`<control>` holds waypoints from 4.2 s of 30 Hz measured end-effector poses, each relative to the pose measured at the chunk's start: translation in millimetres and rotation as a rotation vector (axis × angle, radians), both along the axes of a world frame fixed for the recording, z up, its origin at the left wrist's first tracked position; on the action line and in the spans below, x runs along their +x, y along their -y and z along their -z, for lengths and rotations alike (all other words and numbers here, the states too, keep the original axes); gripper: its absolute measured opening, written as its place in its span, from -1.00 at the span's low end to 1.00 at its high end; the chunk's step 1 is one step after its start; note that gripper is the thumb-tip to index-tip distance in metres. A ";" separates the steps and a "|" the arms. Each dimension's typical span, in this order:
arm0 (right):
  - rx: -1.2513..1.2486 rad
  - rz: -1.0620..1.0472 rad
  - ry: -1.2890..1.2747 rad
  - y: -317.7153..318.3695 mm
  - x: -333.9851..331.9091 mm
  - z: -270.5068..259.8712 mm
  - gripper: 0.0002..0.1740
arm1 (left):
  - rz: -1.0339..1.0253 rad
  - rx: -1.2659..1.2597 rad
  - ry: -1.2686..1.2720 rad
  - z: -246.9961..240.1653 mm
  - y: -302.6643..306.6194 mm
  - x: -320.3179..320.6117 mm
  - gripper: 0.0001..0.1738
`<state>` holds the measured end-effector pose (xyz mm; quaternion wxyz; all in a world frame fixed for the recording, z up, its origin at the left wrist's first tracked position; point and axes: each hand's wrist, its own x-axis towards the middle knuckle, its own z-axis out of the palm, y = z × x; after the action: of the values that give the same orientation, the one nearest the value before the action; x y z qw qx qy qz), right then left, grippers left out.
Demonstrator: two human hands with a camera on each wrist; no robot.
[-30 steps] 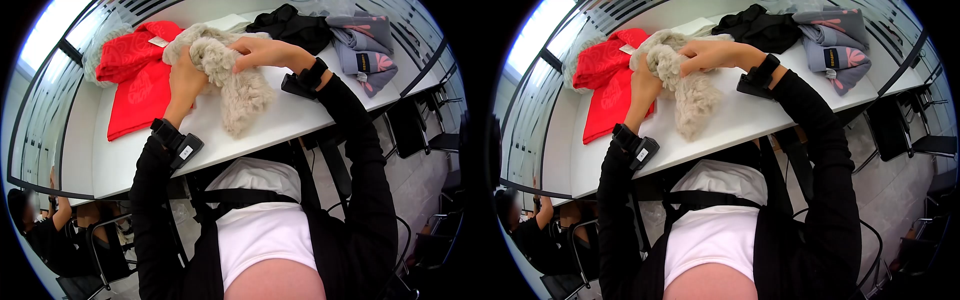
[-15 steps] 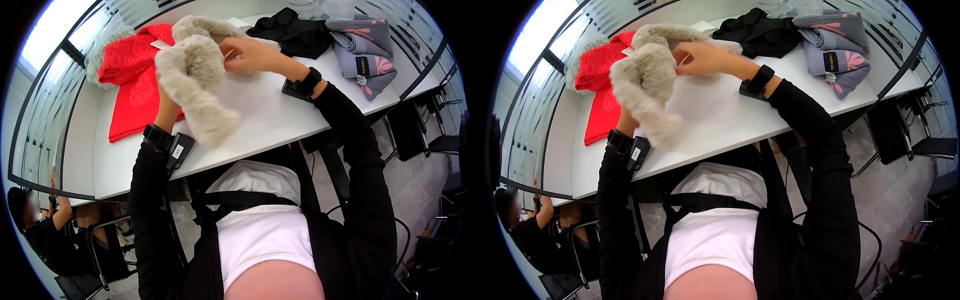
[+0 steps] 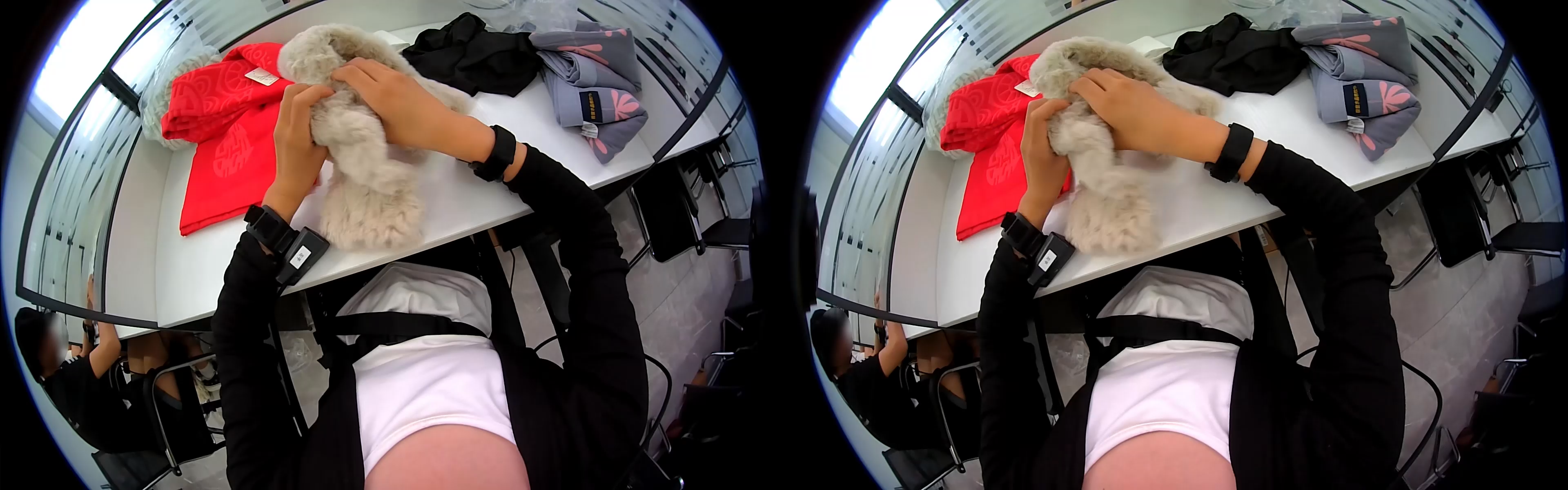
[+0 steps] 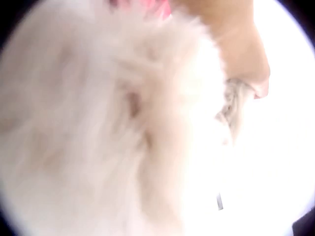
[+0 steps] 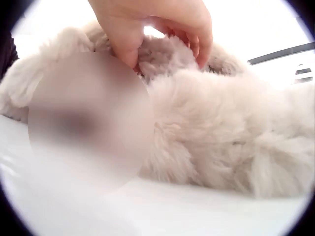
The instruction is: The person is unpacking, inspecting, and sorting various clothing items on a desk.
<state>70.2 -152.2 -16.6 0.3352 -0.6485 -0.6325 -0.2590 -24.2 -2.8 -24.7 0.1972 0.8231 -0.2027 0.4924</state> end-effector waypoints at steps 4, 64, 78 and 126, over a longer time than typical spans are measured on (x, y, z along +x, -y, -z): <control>-0.023 -0.010 -0.041 4.3 -0.1 -2.2 -0.43 | 0.021 0.066 -0.150 -1.1 -3.3 -1.4 -0.35; -0.444 -0.056 -0.302 2.1 44.6 19.0 -0.49 | 0.658 -0.994 -0.556 17.2 -20.5 5.4 -0.45; -0.148 -0.104 -0.324 -8.2 0.7 13.1 -0.15 | 0.243 -0.664 -0.333 27.4 -19.9 -9.5 -0.66; -0.071 -0.546 -1.242 9.1 24.8 -13.1 -0.63 | 0.218 -0.375 -0.360 -0.8 -56.2 17.7 -0.57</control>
<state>95.1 -161.3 -3.5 0.6681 -0.5047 -0.4719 0.2762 -6.5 53.4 -23.9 0.4306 0.8198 -0.1569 0.3432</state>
